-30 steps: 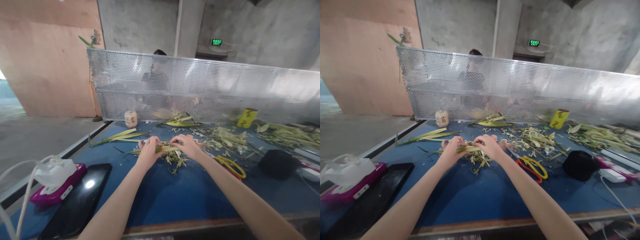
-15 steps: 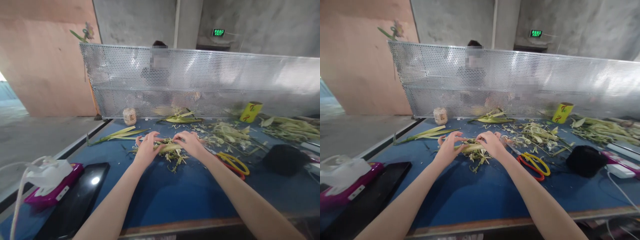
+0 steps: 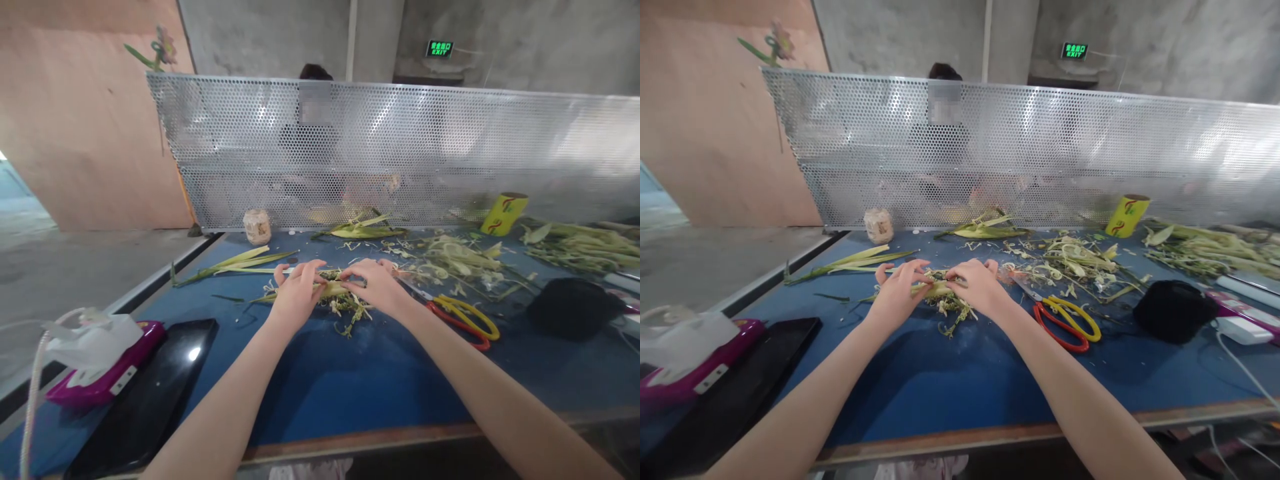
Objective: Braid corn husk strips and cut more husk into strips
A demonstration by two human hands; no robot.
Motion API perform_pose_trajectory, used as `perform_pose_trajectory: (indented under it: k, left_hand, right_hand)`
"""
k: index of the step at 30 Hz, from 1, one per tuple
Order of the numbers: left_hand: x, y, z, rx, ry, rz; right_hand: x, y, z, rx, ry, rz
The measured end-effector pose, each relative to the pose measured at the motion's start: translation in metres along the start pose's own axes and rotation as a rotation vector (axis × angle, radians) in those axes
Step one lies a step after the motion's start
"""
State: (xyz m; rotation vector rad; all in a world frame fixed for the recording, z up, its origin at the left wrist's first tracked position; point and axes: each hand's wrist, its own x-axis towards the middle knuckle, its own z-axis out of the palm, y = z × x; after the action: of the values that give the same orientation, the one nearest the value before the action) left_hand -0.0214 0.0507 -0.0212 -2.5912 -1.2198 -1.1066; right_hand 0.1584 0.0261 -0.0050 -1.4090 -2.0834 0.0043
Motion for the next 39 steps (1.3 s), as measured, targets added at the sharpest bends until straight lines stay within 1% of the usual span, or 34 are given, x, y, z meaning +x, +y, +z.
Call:
perform_pose_trajectory:
  k: [4, 7, 11, 16, 20, 23, 27, 29, 31, 33, 34, 36, 38, 39]
  left_hand:
    - [0.000, 0.001, 0.002, 0.001, 0.021, 0.027]
    - [0.000, 0.002, 0.001, 0.027, 0.029, 0.041]
    - [0.000, 0.003, 0.001, 0.044, 0.040, 0.052]
    - [0.001, 0.005, 0.003, 0.048, 0.056, 0.008]
    - [0.004, 0.010, 0.002, 0.044, 0.085, -0.003]
    - [0.004, 0.013, 0.002, 0.067, 0.121, 0.029]
    - [0.003, 0.012, 0.004, 0.179, 0.202, 0.125]
    - [0.003, 0.008, 0.004, 0.232, 0.237, 0.151]
    - [0.002, 0.003, 0.002, 0.262, 0.270, 0.129]
    - [0.001, -0.002, -0.002, 0.267, 0.327, 0.099]
    - [0.001, -0.004, -0.004, 0.261, 0.360, 0.097]
    - [0.001, -0.005, -0.007, 0.244, 0.401, 0.111]
    - [0.001, -0.004, -0.008, 0.228, 0.402, 0.132]
    - [0.001, -0.003, -0.008, 0.223, 0.390, 0.146]
  right_hand:
    - [0.001, 0.002, 0.004, -0.039, -0.011, -0.023]
    - [0.001, 0.000, 0.004, -0.090, 0.029, -0.024]
    - [-0.001, -0.002, 0.004, -0.102, 0.070, 0.000]
    - [-0.001, 0.001, 0.005, -0.106, 0.185, 0.070]
    - [-0.002, 0.006, 0.004, -0.095, 0.247, 0.040]
    - [-0.002, 0.007, 0.003, -0.079, 0.259, 0.014]
    - [-0.002, 0.001, 0.002, -0.049, 0.321, 0.058]
    - [-0.002, 0.000, -0.003, -0.016, 0.366, 0.099]
    - [-0.001, 0.004, -0.013, 0.026, 0.448, 0.167]
    - [0.001, 0.016, -0.025, 0.065, 0.543, 0.270]
    - [0.002, 0.025, -0.030, 0.074, 0.559, 0.334]
    - [0.002, 0.047, -0.037, 0.028, 0.480, 0.476]
    - [0.000, 0.069, -0.038, -0.115, 0.356, 0.641]
    - [-0.002, 0.078, -0.037, -0.180, 0.325, 0.679]
